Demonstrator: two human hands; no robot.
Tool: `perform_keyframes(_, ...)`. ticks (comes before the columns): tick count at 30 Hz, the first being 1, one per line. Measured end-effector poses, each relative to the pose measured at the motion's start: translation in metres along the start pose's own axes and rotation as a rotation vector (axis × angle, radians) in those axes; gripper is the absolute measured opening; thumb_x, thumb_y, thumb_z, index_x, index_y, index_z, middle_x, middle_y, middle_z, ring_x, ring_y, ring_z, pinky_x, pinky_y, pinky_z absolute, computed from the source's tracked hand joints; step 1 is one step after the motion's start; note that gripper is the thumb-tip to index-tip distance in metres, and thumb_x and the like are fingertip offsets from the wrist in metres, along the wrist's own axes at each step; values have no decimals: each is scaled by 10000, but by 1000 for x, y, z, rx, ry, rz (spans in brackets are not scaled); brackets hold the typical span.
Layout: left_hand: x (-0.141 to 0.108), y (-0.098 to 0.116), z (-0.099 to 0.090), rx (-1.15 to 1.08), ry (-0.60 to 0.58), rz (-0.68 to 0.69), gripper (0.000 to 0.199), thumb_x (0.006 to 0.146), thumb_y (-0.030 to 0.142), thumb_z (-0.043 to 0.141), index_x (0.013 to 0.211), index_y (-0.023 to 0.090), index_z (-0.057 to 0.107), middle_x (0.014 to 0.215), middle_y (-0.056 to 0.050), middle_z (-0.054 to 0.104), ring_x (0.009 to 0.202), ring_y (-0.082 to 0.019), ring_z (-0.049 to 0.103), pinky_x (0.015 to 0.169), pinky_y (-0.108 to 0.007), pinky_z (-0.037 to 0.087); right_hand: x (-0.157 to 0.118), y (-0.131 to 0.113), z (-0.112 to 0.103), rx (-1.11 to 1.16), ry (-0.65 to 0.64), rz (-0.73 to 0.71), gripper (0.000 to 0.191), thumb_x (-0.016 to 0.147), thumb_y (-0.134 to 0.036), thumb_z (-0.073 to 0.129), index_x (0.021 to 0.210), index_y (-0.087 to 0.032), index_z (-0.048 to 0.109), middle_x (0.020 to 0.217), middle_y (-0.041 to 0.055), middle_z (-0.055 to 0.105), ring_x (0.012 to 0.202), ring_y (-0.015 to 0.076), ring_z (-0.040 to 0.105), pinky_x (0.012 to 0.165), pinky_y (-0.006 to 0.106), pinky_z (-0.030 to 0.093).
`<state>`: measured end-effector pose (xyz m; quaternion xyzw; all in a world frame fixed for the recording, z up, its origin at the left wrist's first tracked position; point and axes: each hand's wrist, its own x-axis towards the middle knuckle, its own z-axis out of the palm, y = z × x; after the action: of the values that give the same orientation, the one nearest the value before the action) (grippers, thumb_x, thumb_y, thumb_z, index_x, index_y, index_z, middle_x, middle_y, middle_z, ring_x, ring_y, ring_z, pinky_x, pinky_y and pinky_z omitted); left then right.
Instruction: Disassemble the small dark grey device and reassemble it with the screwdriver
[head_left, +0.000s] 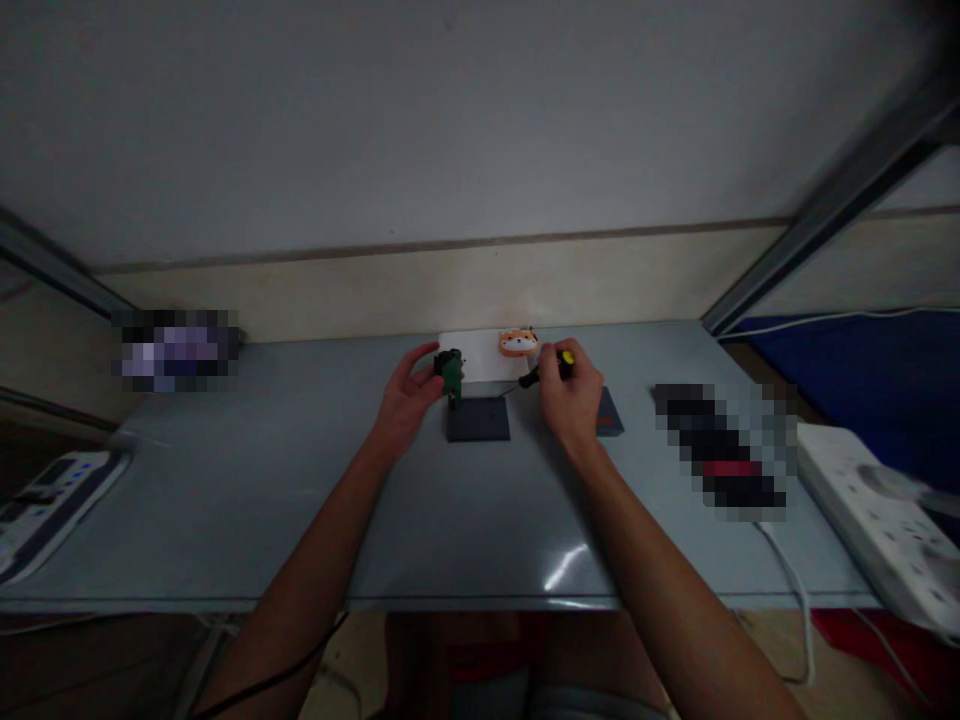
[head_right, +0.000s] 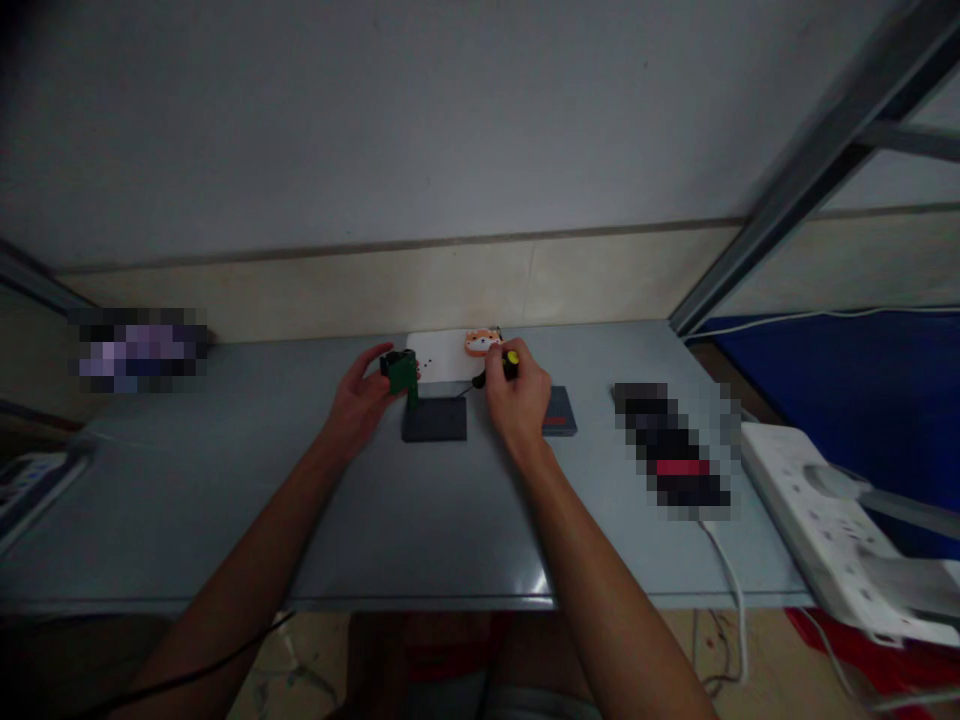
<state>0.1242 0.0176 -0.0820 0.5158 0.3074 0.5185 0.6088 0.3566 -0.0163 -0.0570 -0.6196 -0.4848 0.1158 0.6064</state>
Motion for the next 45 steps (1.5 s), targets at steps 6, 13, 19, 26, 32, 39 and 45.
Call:
perform_keyframes(6, 0, 6, -2, -57, 16, 36, 642, 840, 534, 833, 1367, 282, 566, 1309, -113, 717, 1208, -279, 713, 1040, -450, 569, 5, 2, -1, 135, 44, 31, 329, 968, -462, 572, 745, -220, 570, 624, -49, 517, 615, 132, 486, 606, 259, 378)
perform_keyframes(13, 1, 22, -3, -144, 15, 74, 598, 855, 575, 801, 1334, 281, 597, 1320, -87, 704, 1236, -281, 693, 1042, -444, 585, -4, -2, 8, 207, -154, 8, 303, 979, -493, 575, 834, -229, 602, 690, -40, 560, 628, 126, 497, 608, 261, 388)
perform_keyframes(19, -15, 25, 5, 54, -121, 83, 684, 768, 484, 901, 1360, 317, 600, 1241, -68, 732, 1127, -268, 719, 1000, -441, 583, -21, -6, 15, 130, -282, -68, 295, 996, -498, 565, 889, -232, 639, 716, -27, 606, 634, 136, 540, 621, 270, 396)
perform_keyframes(26, -56, 26, 49, 725, -476, 178, 552, 805, 306, 859, 1316, 306, 650, 1332, -74, 652, 1224, -269, 626, 1085, -429, 509, -23, -5, 16, 122, -368, -84, 277, 993, -480, 571, 892, -232, 641, 726, -25, 629, 630, 129, 542, 620, 272, 394)
perform_keyframes(32, -62, 26, 52, 888, -511, 170, 610, 811, 288, 854, 1364, 288, 595, 1289, -66, 651, 1188, -248, 621, 1049, -405, 521, -15, -5, 16, 228, -339, 19, 264, 975, -482, 583, 907, -238, 655, 779, 1, 676, 711, 163, 606, 673, 293, 452)
perform_keyframes(39, -66, 6, 61, 1123, -614, 302, 517, 916, 368, 785, 1390, 285, 597, 1356, -57, 661, 1273, -269, 558, 1123, -457, 475, -8, -3, 13, 273, -265, 38, 280, 973, -490, 587, 875, -236, 655, 783, -6, 653, 711, 156, 569, 673, 288, 451)
perform_keyframes(45, -62, 7, 56, 1175, -499, 451, 339, 977, 383, 709, 1289, 261, 655, 1313, -66, 663, 1234, -240, 587, 1084, -414, 497, -3, -4, 8, 287, -197, 89, 300, 955, -502, 603, 849, -224, 642, 727, -23, 614, 682, 147, 564, 660, 283, 449)
